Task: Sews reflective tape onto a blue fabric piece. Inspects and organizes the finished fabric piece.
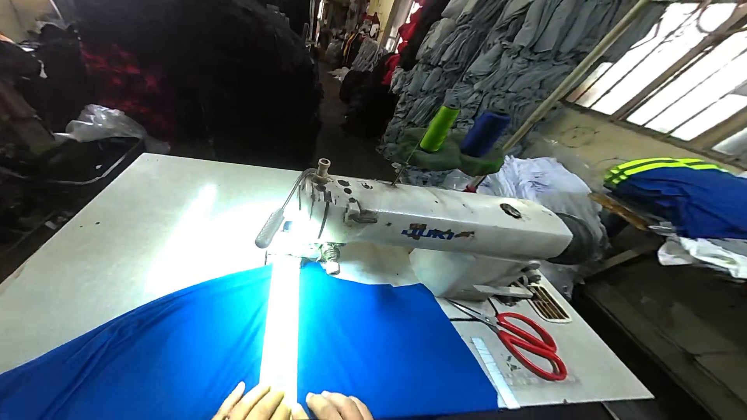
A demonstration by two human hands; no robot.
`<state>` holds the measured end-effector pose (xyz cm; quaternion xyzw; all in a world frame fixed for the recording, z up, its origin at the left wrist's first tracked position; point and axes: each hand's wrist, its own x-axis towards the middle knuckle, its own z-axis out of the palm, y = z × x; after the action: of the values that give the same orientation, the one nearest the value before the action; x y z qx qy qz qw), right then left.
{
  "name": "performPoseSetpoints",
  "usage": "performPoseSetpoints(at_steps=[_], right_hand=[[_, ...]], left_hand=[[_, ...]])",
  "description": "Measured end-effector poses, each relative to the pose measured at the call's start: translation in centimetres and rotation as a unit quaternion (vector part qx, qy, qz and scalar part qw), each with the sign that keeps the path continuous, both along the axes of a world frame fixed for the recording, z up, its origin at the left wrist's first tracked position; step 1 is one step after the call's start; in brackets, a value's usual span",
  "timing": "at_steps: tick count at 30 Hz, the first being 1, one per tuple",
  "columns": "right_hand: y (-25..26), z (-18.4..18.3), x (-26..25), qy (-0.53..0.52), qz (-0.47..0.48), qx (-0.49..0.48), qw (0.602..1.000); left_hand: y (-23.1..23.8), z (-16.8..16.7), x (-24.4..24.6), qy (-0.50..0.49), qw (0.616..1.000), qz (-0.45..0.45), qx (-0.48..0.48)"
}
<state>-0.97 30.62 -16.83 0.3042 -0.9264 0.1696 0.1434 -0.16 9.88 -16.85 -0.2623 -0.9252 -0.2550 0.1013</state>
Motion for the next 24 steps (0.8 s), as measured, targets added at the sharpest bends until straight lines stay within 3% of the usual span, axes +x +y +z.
performPoseSetpoints(at_steps=[6, 16, 20, 24], right_hand=[[-0.8, 0.6, -3.9, -0.026, -0.024, -0.005, 0.999], [-1.3, -0.1, -11.9, 0.053, -0.031, 0.017, 0.998], [-1.7, 0.3, -14.7, -0.014, -0.051, 0.057, 0.997], [-1.7, 0.8, -15.5, -0.045, -0.062, 0.061, 0.995]], left_hand=[[-0.6, 1.1, -4.1, -0.087, 0.996, 0.002, -0.017], [-1.1, -0.9, -12.5, -0.008, 0.999, 0.012, -0.046], [-1.5, 0.6, -15.6, -0.109, 0.992, 0.006, -0.069], [-1.6, 0.7, -17.4, -0.120, 0.990, -0.002, -0.078]])
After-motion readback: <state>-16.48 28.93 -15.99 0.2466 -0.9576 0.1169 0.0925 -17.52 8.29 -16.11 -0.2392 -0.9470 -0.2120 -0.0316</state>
